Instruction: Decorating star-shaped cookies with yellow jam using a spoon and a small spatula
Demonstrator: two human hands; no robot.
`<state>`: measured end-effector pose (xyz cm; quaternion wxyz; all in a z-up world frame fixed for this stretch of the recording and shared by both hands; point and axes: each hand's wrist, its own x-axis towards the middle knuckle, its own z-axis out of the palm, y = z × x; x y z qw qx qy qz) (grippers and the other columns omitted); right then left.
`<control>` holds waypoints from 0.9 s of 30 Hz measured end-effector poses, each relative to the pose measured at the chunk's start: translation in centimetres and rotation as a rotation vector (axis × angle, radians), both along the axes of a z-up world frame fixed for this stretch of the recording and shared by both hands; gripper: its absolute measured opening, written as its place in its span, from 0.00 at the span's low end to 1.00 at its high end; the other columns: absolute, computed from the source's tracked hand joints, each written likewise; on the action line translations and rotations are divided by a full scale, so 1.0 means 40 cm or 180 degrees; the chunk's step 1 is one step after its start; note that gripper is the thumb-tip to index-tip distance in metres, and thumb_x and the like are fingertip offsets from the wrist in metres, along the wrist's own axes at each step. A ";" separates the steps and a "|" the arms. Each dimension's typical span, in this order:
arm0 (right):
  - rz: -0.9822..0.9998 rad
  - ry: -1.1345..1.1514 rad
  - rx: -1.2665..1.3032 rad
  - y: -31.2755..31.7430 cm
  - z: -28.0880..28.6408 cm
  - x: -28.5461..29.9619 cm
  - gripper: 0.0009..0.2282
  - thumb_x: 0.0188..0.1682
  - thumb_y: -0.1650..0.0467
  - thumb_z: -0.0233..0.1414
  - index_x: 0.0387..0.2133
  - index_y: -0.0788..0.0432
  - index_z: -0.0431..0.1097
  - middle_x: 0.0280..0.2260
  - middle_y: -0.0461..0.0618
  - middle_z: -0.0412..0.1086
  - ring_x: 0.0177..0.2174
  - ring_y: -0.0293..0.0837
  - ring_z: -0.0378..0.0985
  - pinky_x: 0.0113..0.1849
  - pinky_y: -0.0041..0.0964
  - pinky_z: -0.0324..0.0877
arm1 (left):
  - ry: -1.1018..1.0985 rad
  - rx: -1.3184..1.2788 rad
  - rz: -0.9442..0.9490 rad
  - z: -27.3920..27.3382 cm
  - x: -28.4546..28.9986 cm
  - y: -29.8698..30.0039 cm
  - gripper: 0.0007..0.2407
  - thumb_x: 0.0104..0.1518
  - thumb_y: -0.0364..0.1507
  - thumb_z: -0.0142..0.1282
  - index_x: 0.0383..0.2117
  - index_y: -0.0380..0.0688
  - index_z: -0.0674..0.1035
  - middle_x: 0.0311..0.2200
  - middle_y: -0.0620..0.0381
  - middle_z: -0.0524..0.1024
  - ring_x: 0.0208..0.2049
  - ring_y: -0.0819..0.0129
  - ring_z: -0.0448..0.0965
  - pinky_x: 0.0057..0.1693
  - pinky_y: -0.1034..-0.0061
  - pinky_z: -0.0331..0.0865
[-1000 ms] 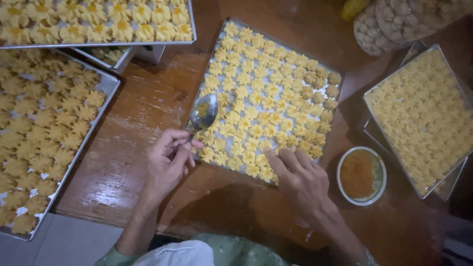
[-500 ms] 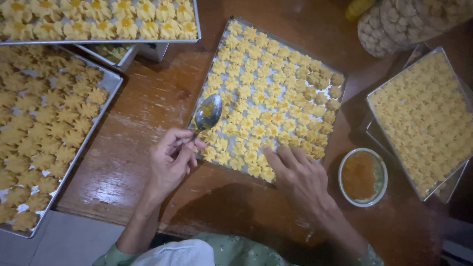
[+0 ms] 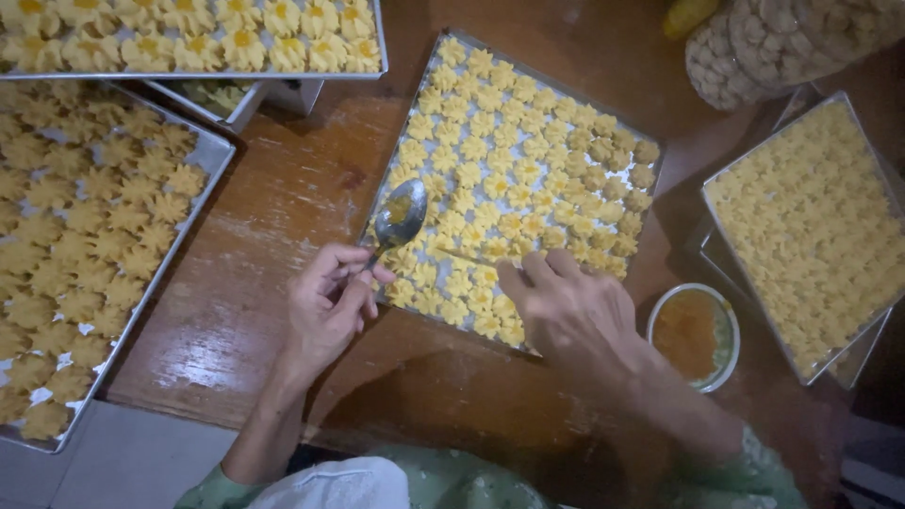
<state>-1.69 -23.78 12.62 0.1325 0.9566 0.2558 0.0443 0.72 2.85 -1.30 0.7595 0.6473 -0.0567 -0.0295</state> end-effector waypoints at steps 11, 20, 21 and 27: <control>0.0003 0.1033 -0.0471 0.056 0.110 0.072 0.09 0.48 0.75 0.47 0.33 0.55 0.76 0.29 0.50 0.71 0.33 0.49 0.79 0.20 0.41 0.78 | -0.0207 0.0184 0.0020 -0.016 0.008 0.001 0.07 0.59 0.16 0.50 0.42 0.29 0.76 0.29 0.42 0.85 0.12 0.71 0.77 0.16 0.85 0.66; 0.0056 0.0789 -0.0364 0.042 0.126 0.051 0.07 0.47 0.75 0.50 0.33 0.57 0.76 0.27 0.50 0.71 0.30 0.47 0.79 0.20 0.37 0.77 | -0.0226 0.0069 0.0007 -0.013 0.005 0.001 0.08 0.59 0.15 0.49 0.43 0.29 0.76 0.30 0.42 0.85 0.14 0.70 0.78 0.18 0.83 0.67; 0.0016 0.0742 -0.0336 0.043 0.125 0.051 0.06 0.47 0.75 0.50 0.33 0.57 0.75 0.27 0.50 0.71 0.30 0.48 0.79 0.20 0.38 0.77 | -0.0222 0.0083 -0.0010 -0.018 0.005 0.001 0.08 0.59 0.15 0.48 0.43 0.29 0.76 0.30 0.41 0.85 0.14 0.70 0.78 0.18 0.83 0.67; -0.0025 0.1031 -0.0369 0.047 0.121 0.060 0.08 0.50 0.77 0.47 0.35 0.57 0.76 0.29 0.51 0.72 0.31 0.45 0.79 0.22 0.36 0.78 | -0.0135 -0.0026 -0.0021 -0.011 0.002 0.000 0.08 0.60 0.16 0.48 0.43 0.30 0.75 0.31 0.42 0.85 0.14 0.71 0.77 0.19 0.83 0.66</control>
